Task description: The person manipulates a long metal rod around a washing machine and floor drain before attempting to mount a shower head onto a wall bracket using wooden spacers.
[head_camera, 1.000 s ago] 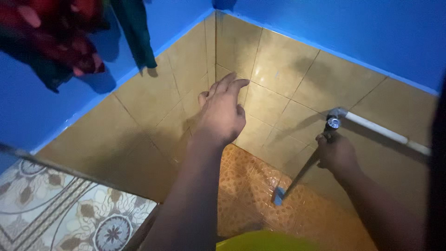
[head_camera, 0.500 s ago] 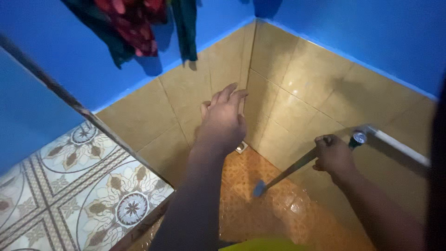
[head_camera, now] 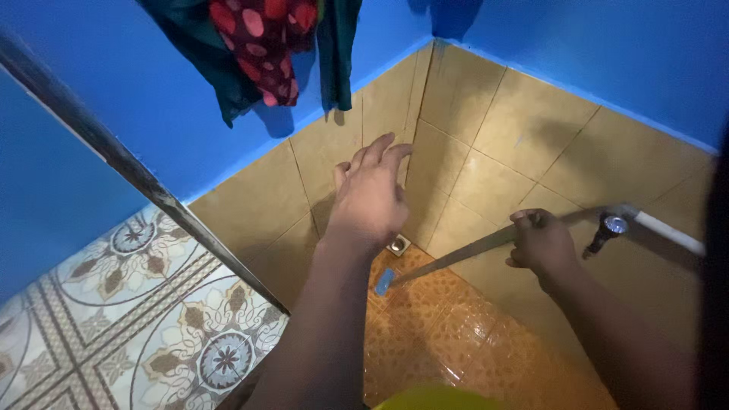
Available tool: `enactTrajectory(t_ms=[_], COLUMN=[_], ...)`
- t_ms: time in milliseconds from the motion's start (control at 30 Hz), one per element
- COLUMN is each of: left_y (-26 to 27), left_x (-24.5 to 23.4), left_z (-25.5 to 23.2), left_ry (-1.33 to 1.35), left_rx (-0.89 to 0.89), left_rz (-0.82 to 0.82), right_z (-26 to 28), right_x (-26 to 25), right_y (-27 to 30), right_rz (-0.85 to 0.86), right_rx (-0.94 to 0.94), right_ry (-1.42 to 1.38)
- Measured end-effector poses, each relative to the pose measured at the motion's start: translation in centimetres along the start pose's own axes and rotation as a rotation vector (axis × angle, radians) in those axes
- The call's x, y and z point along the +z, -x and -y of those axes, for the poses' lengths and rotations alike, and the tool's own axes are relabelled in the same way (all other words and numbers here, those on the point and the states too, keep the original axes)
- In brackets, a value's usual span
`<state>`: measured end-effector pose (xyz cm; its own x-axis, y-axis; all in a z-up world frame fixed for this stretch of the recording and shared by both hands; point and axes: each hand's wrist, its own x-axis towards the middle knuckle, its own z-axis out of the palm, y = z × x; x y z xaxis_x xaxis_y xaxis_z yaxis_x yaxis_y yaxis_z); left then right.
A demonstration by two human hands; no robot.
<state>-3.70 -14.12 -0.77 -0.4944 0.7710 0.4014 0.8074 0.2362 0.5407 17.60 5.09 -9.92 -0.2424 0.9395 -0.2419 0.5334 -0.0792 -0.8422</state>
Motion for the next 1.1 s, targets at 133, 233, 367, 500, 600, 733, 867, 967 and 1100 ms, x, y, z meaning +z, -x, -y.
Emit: enactTrajectory(t_ms=[133, 233, 367, 500, 600, 733, 867, 967, 1100], left_y=[-0.5, -1.1, -1.2, -1.1, -1.1, -0.3, 0.1, 0.0, 0.3], left_x=[-1.3, -2.2, -3.5, -4.4, -4.6, -5.4, -6.7, -7.5, -7.9], left_z=[2.4, 4.0, 5.7, 7.2, 8.0, 8.8, 9.2, 8.3, 8.3], left_ry=[0.031, 0.028, 0.059, 0.106, 0.122, 0.133, 0.111, 0.078, 0.104], left_rx=[0.037, 0.05, 0.075, 0.122, 0.154, 0.147, 0.148, -0.001, 0.119], left_rz=[0.049, 0.102, 0.177, 0.22, 0.213, 0.221, 0.197, 0.287, 0.218], right_z=[-0.4, -0.5, -0.3, 0.3, 0.0, -0.5, 0.2, 1.3, 2.4], right_x=[1.8, 2.9, 4.1, 5.2, 6.1, 7.2, 8.0, 8.0, 8.3], right_y=[1.6, 2.9, 5.5, 8.2, 9.8, 10.3, 10.3, 10.9, 10.9], right_rz=[-0.057, -0.099, -0.171, -0.219, -0.231, -0.229, -0.24, -0.205, -0.18], right_rx=[-0.006, 0.053, 0.052, 0.066, 0.042, 0.07, 0.075, 0.108, 0.069], right_ry=[0.004, 0.068, 0.118, 0.165, 0.267, 0.239, 0.149, 0.172, 0.124])
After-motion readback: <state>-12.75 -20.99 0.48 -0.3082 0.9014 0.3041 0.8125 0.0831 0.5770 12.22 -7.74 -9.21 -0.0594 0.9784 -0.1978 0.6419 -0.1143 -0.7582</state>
